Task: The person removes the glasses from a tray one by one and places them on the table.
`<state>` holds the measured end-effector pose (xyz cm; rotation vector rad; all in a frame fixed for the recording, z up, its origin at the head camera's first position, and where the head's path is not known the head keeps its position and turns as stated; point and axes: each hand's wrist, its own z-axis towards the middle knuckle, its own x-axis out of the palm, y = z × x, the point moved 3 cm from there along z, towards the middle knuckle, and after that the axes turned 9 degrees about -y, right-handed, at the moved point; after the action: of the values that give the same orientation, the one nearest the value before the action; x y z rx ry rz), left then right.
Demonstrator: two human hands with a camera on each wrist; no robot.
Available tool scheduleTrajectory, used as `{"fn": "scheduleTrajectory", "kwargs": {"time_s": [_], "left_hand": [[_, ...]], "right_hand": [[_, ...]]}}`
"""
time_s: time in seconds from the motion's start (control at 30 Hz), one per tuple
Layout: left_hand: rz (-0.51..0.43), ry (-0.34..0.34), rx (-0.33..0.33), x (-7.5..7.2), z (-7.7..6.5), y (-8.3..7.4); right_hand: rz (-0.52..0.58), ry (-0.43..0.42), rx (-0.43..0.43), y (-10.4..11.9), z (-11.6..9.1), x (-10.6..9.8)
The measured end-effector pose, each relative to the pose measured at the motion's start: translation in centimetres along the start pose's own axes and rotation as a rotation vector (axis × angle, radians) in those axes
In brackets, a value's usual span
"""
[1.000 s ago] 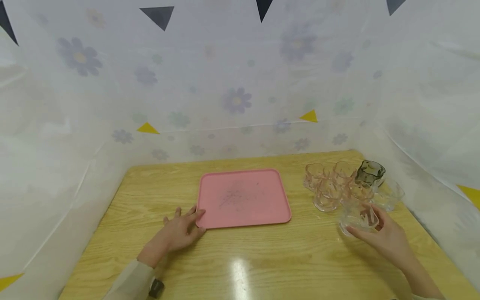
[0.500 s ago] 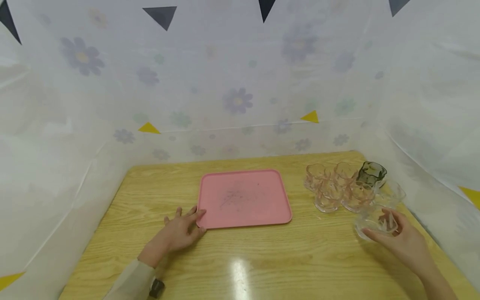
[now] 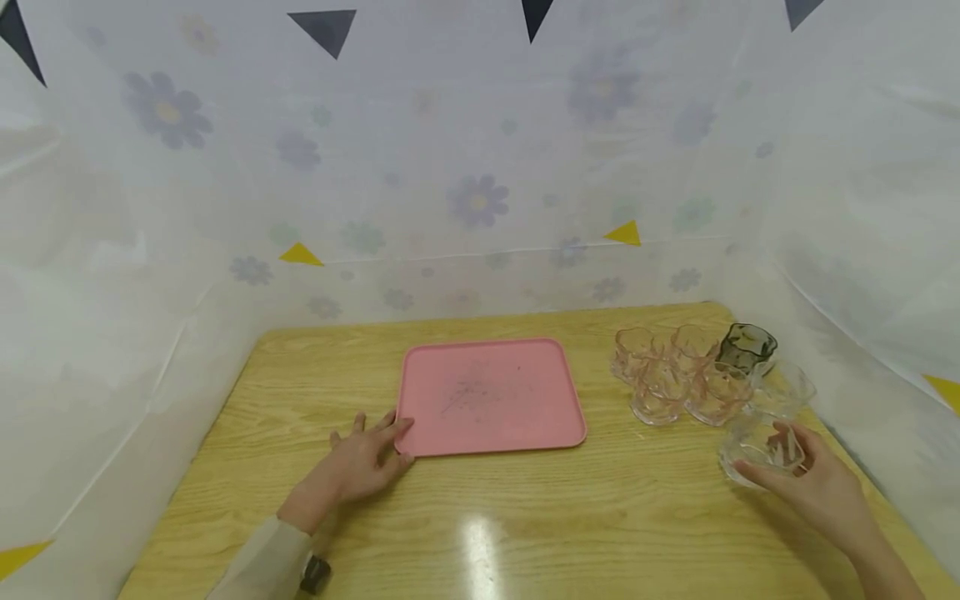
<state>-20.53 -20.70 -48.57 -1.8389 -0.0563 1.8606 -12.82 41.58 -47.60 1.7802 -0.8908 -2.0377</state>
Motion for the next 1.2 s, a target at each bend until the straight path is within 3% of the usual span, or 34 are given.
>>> {"fn": "scheduleTrajectory", "kwargs": {"time_s": [0.7,0.97,1.1,1.2], "left_hand": [[0.012,0.002,0.004,-0.1,0.0,0.2],[-0.001,0.006,-0.01,0.0,-0.1,0.3],[0.006,-0.006,-0.006,0.0,-0.2,0.4],[0.015,-0.006,-0.002,0.0,-0.1,0.4]], "right_hand": [[-0.024,-0.015,0.0,-0.9,0.1,0.3],[0.043,0.023,0.014,-1.0,0.3,0.5],[0.172,0.044,-0.004,0.0,0.5,0.4],[0.209,0.001,-0.048,1.6,0.8,-0.1]]}}
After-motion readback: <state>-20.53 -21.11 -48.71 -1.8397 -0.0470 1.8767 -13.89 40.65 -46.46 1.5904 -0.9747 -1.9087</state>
